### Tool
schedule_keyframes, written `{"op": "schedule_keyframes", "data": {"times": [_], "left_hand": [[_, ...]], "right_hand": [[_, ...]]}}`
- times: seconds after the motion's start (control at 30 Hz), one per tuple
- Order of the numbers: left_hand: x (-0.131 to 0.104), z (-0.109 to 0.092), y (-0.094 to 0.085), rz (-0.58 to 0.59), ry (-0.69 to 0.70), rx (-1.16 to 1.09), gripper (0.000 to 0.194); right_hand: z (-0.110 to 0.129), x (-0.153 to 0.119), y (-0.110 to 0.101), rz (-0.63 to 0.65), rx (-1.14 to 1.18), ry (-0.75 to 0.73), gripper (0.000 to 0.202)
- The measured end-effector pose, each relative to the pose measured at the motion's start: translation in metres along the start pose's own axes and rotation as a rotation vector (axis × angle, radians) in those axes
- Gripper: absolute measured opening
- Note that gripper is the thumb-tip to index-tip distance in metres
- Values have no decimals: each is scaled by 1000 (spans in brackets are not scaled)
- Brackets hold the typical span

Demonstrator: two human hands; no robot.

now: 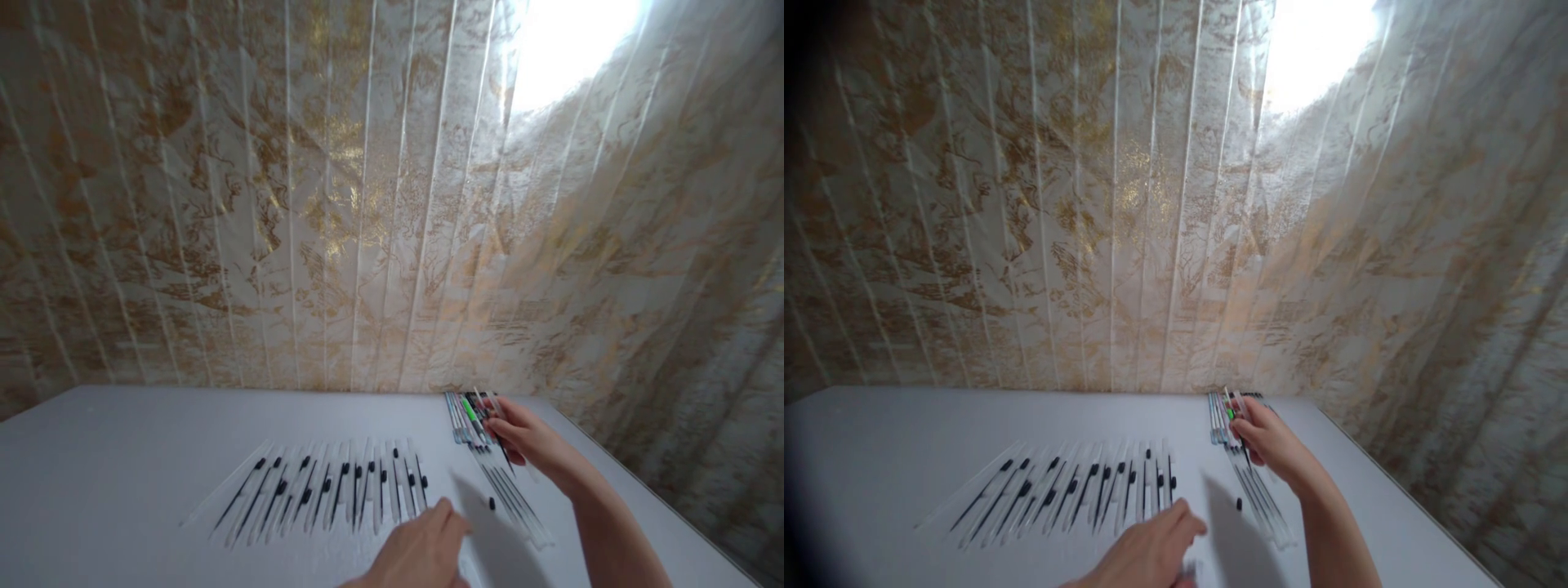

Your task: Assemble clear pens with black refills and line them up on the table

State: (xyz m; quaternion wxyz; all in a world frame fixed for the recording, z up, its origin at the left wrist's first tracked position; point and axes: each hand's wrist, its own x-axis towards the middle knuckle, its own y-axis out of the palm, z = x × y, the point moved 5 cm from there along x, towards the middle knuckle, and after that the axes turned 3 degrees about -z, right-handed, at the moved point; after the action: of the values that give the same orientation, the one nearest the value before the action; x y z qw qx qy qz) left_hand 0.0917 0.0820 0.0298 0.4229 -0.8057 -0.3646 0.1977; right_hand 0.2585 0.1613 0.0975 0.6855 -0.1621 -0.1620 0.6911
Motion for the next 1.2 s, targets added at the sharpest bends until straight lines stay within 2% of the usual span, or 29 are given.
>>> {"op": "schedule_keyframes", "data": {"times": [0.1,0.23,0.4,0.53,0.7,0.8,0.9,1.0,1.07,1.13,1.2], "left_hand": [[49,-18,-1,-83,-70,45,46],[91,-26,19,-75,-120,116,45],[99,-17,39,-78,-75,106,33],[103,-15,43,-137,-71,9,37],[112,-17,47,-206,-127,-179,18],[98,-9,41,-241,-123,-366,17],[64,9,26,-226,-134,-629,19],[18,37,10,-182,-234,-967,12],[-14,56,-2,-223,-283,-1143,16],[-41,75,-8,-271,-293,-1252,20],[-60,91,-5,-271,-287,-1280,19]], "right_hand": [[14,-9,-8,-18,60,-49,43],[19,-15,-21,-43,103,-72,41],[20,-12,-19,-18,176,-59,47],[27,-11,-4,-7,230,-64,44],[28,-15,3,13,264,-61,41],[27,-18,3,32,328,-56,43],[29,-19,20,94,489,-38,44],[29,-20,63,168,834,61,43],[26,-22,100,168,982,102,49],[21,-25,138,146,1069,137,56],[13,-30,171,117,1159,183,59]]}}
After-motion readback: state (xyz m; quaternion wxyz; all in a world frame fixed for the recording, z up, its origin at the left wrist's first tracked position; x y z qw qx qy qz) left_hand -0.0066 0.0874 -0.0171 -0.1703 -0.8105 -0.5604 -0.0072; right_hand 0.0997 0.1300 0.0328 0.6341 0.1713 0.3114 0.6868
